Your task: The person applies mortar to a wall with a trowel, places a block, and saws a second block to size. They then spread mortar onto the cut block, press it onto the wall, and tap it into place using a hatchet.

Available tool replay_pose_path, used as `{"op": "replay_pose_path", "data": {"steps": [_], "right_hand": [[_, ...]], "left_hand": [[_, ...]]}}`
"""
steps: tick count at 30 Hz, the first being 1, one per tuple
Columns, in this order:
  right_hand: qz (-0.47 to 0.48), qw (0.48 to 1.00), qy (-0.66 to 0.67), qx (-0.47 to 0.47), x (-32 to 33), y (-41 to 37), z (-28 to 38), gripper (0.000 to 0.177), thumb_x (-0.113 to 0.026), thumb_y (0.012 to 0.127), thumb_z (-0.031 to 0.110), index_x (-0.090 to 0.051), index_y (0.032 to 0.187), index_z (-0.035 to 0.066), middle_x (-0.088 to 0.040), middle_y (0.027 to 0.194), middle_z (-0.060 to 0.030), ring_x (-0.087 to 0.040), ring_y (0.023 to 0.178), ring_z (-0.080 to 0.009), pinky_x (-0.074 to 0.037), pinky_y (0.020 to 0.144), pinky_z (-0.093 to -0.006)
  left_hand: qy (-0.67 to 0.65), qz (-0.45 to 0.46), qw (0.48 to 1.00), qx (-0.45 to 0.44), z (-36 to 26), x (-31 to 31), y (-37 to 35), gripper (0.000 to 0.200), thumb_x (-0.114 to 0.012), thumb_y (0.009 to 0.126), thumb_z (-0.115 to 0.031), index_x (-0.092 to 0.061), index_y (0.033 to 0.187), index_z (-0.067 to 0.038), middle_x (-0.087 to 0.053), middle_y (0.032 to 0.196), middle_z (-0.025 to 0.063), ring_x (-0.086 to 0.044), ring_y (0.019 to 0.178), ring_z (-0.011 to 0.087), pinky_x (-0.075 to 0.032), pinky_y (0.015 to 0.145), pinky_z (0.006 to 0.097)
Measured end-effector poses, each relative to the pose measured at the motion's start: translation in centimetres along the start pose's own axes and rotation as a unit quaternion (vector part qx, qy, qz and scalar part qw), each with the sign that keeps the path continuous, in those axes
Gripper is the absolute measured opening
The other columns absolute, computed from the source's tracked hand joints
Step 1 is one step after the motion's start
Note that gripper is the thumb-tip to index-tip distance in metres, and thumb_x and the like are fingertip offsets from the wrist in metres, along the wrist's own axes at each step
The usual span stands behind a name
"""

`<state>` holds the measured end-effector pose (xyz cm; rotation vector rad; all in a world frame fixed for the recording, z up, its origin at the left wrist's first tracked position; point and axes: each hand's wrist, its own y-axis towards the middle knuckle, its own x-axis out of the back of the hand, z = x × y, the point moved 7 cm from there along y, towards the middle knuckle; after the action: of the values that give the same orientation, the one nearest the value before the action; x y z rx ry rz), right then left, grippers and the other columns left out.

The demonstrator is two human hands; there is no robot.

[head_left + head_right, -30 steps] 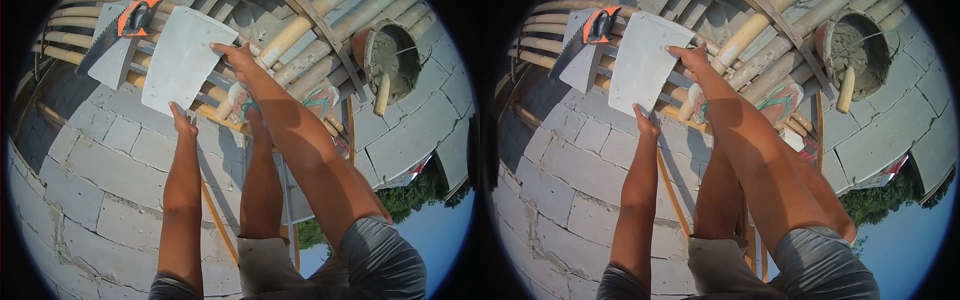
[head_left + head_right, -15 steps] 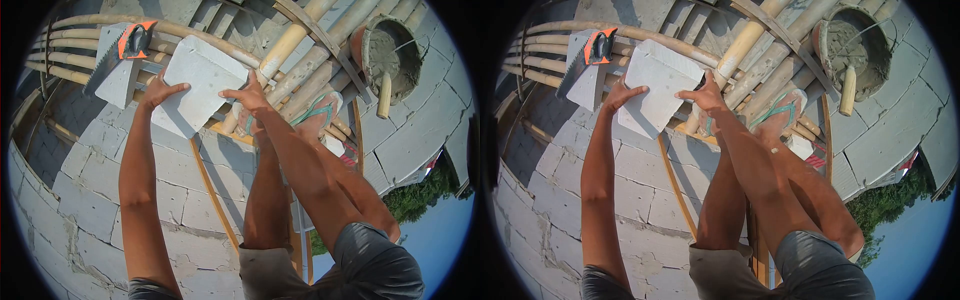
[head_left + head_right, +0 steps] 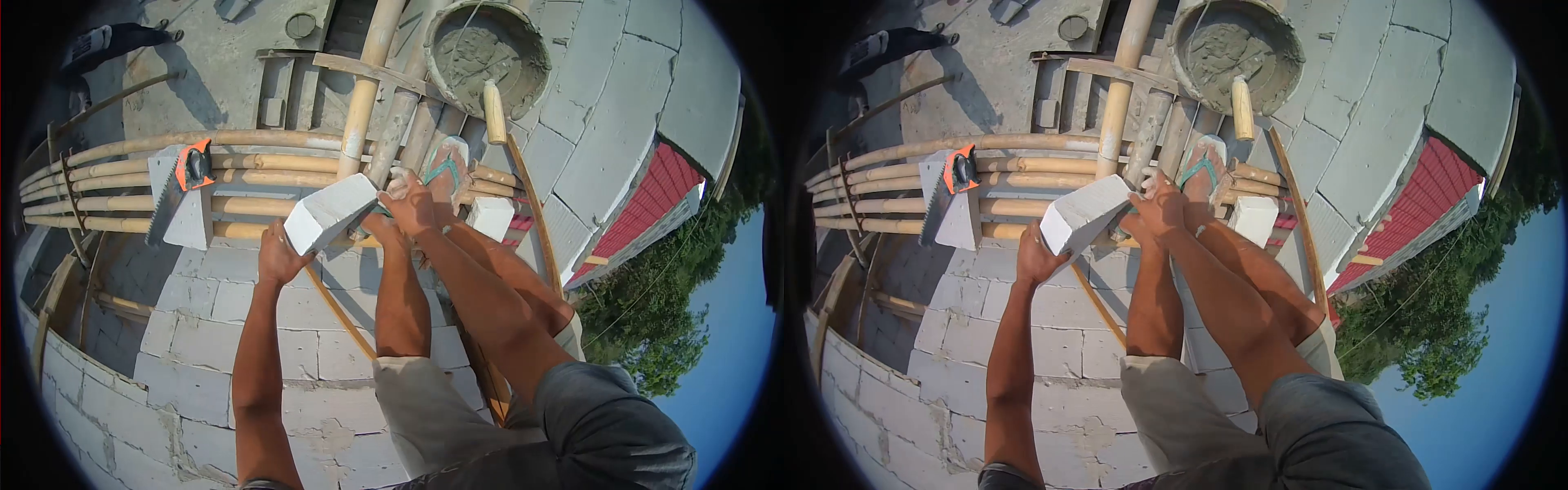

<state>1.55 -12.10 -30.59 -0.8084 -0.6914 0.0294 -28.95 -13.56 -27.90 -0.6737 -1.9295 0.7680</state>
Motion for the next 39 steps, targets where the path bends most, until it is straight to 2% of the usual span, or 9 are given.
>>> {"op": "replay_pose_path", "data": {"steps": [3, 5, 9, 13, 15, 19, 24, 33, 39], "right_hand": [[-0.350, 0.927, -0.105, 0.087, 11.2, -0.3, 2.2, 0.055, -0.077, 0.078, 0.028, -0.052, 0.121, 0.006, -0.056, 0.113, -0.0154, -0.056, 0.100, -0.0382, -0.046, 0.091, -0.0439], [-0.427, 0.882, -0.194, 0.042, 17.6, 0.7, 7.1, 0.062, -0.077, 0.077, 0.031, -0.048, 0.125, 0.005, -0.052, 0.118, -0.0163, -0.056, 0.100, -0.0390, -0.046, 0.092, -0.0458], [-0.157, 0.963, -0.135, -0.175, 19.5, 9.0, 4.2, 0.071, -0.074, 0.078, 0.029, -0.039, 0.133, 0.001, -0.046, 0.132, -0.0196, -0.057, 0.117, -0.0415, -0.047, 0.095, -0.0497], [-0.123, 0.956, -0.173, -0.204, 20.2, 13.4, 1.9, 0.057, -0.071, 0.081, 0.029, -0.051, 0.124, -0.002, -0.056, 0.126, -0.0219, -0.063, 0.111, -0.0395, -0.051, 0.089, -0.0497], [-0.070, 0.971, -0.019, -0.228, 21.2, 13.9, 0.5, 0.047, -0.069, 0.082, 0.036, -0.061, 0.106, -0.003, -0.065, 0.085, -0.0166, -0.068, 0.081, -0.0333, -0.053, 0.072, -0.0430], [0.015, 0.938, 0.234, -0.255, 22.9, 7.3, -0.8, 0.050, -0.065, 0.084, 0.044, -0.071, 0.101, -0.003, -0.071, 0.091, -0.0218, -0.069, 0.102, -0.0316, -0.051, 0.085, -0.0424], [-0.079, 0.988, 0.110, -0.068, 26.5, 1.4, -4.0, 0.063, -0.068, 0.082, 0.057, -0.068, 0.107, -0.001, -0.071, 0.100, -0.0237, -0.070, 0.088, -0.0347, -0.053, 0.076, -0.0393], [-0.292, 0.915, 0.028, 0.277, 36.0, -8.9, 5.3, 0.040, -0.087, 0.070, 0.026, -0.071, 0.104, 0.011, -0.070, 0.087, -0.0056, -0.069, 0.079, -0.0269, -0.055, 0.079, -0.0394], [-0.258, 0.895, -0.135, 0.338, 36.7, -8.6, 6.7, 0.045, -0.085, 0.062, 0.020, -0.071, 0.105, 0.014, -0.068, 0.096, -0.0036, -0.064, 0.093, -0.0220, -0.045, 0.086, -0.0373]], "left_hand": [[0.002, -0.067, 0.996, 0.056, -3.6, -0.8, -3.9, 0.069, -0.089, 0.059, -0.019, -0.050, 0.112, 0.000, -0.056, 0.109, 0.0203, -0.052, 0.104, 0.0428, -0.046, 0.092, 0.0490], [0.003, -0.096, 0.993, 0.066, -6.5, -0.4, -5.2, 0.069, -0.089, 0.058, -0.019, -0.050, 0.112, 0.000, -0.056, 0.109, 0.0199, -0.052, 0.104, 0.0424, -0.046, 0.092, 0.0490], [-0.043, -0.172, 0.981, 0.079, -10.6, 3.4, -7.5, 0.068, -0.089, 0.058, -0.017, -0.051, 0.112, -0.001, -0.056, 0.110, 0.0181, -0.052, 0.104, 0.0413, -0.045, 0.094, 0.0481], [-0.133, -0.199, 0.968, 0.068, -14.0, 6.3, -8.6, 0.067, -0.090, 0.058, -0.017, -0.052, 0.110, 0.000, -0.056, 0.108, 0.0181, -0.053, 0.105, 0.0390, -0.045, 0.095, 0.0465], [-0.170, -0.212, 0.961, 0.045, -16.2, 7.8, -8.2, 0.067, -0.091, 0.058, -0.017, -0.051, 0.109, 0.000, -0.056, 0.108, 0.0184, -0.054, 0.105, 0.0383, -0.045, 0.094, 0.0457], [-0.258, -0.255, 0.931, -0.024, -19.8, 9.3, -6.9, 0.065, -0.091, 0.059, -0.016, -0.050, 0.106, 0.002, -0.057, 0.107, 0.0198, -0.057, 0.100, 0.0386, -0.047, 0.091, 0.0446], [-0.177, -0.216, 0.960, -0.006, -25.0, 12.1, -5.2, 0.065, -0.091, 0.057, -0.016, -0.050, 0.105, 0.002, -0.058, 0.104, 0.0219, -0.056, 0.101, 0.0422, -0.047, 0.089, 0.0461], [-0.034, -0.195, 0.977, -0.077, -30.9, 15.0, -3.1, 0.064, -0.089, 0.057, -0.021, -0.050, 0.103, 0.002, -0.057, 0.103, 0.0223, -0.055, 0.101, 0.0432, -0.047, 0.088, 0.0482], [-0.013, -0.172, 0.978, -0.121, -32.6, 16.5, -2.8, 0.063, -0.091, 0.058, -0.020, -0.052, 0.103, 0.000, -0.059, 0.104, 0.0210, -0.059, 0.099, 0.0411, -0.049, 0.086, 0.0462]]}}
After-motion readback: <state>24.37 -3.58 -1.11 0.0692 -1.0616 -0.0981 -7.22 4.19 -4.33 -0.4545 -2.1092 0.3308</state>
